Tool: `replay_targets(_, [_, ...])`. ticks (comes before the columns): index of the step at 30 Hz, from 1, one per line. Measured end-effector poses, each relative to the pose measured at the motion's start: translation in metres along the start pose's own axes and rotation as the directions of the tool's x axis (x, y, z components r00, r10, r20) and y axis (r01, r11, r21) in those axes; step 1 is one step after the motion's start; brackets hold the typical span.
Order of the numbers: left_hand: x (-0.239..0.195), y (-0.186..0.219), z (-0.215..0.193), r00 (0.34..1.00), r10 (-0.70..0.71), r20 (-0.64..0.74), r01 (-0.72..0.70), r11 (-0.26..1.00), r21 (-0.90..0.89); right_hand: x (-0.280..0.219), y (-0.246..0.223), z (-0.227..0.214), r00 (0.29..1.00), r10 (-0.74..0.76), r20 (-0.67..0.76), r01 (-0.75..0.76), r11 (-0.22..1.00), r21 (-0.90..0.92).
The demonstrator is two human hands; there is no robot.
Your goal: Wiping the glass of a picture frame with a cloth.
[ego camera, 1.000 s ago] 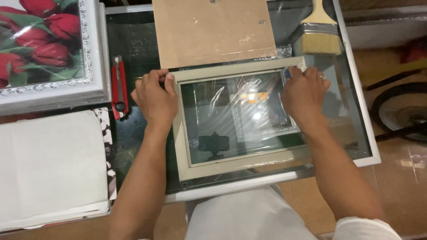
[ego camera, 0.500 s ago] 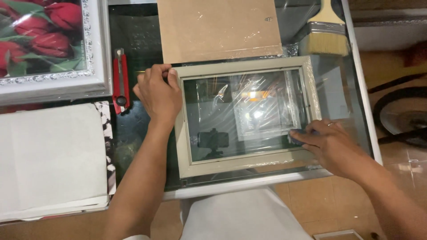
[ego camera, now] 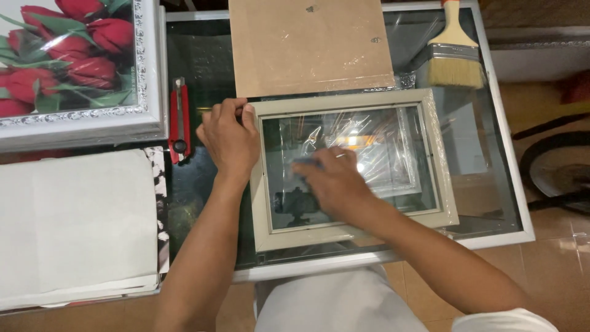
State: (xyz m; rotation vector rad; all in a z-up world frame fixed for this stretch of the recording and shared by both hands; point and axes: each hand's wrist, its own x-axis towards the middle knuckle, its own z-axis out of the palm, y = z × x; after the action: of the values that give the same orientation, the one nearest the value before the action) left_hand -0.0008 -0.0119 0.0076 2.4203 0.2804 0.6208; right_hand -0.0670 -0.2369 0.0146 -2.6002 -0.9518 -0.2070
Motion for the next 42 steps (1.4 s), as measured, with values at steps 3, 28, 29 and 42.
replay_targets(3, [0.001, 0.000, 0.000, 0.999, -0.032, 0.030, 0.032, 0.999, 0.003, -0.032, 0.073, -0.023, 0.947, 0.295, -0.126, -0.321, 0.879, -0.354])
replay_targets(28, [0.006, -0.009, 0.004, 1.000, -0.014, 0.008, 0.014, 0.999, -0.045, 0.067, -0.006, 0.000, 0.992, -0.109, -0.059, 0.106, 0.993, -0.043])
replay_targets(29, [0.007, -0.007, 0.003, 1.000, -0.005, 0.000, 0.005, 0.999, -0.039, 0.056, -0.001, -0.004, 0.993, -0.079, -0.084, 0.072, 0.995, -0.074])
replay_targets(42, [0.003, 0.000, 0.001, 0.999, -0.038, 0.022, 0.037, 0.999, 0.007, -0.002, 0.066, -0.038, 0.883, 0.400, -0.243, -0.464, 0.818, -0.340])
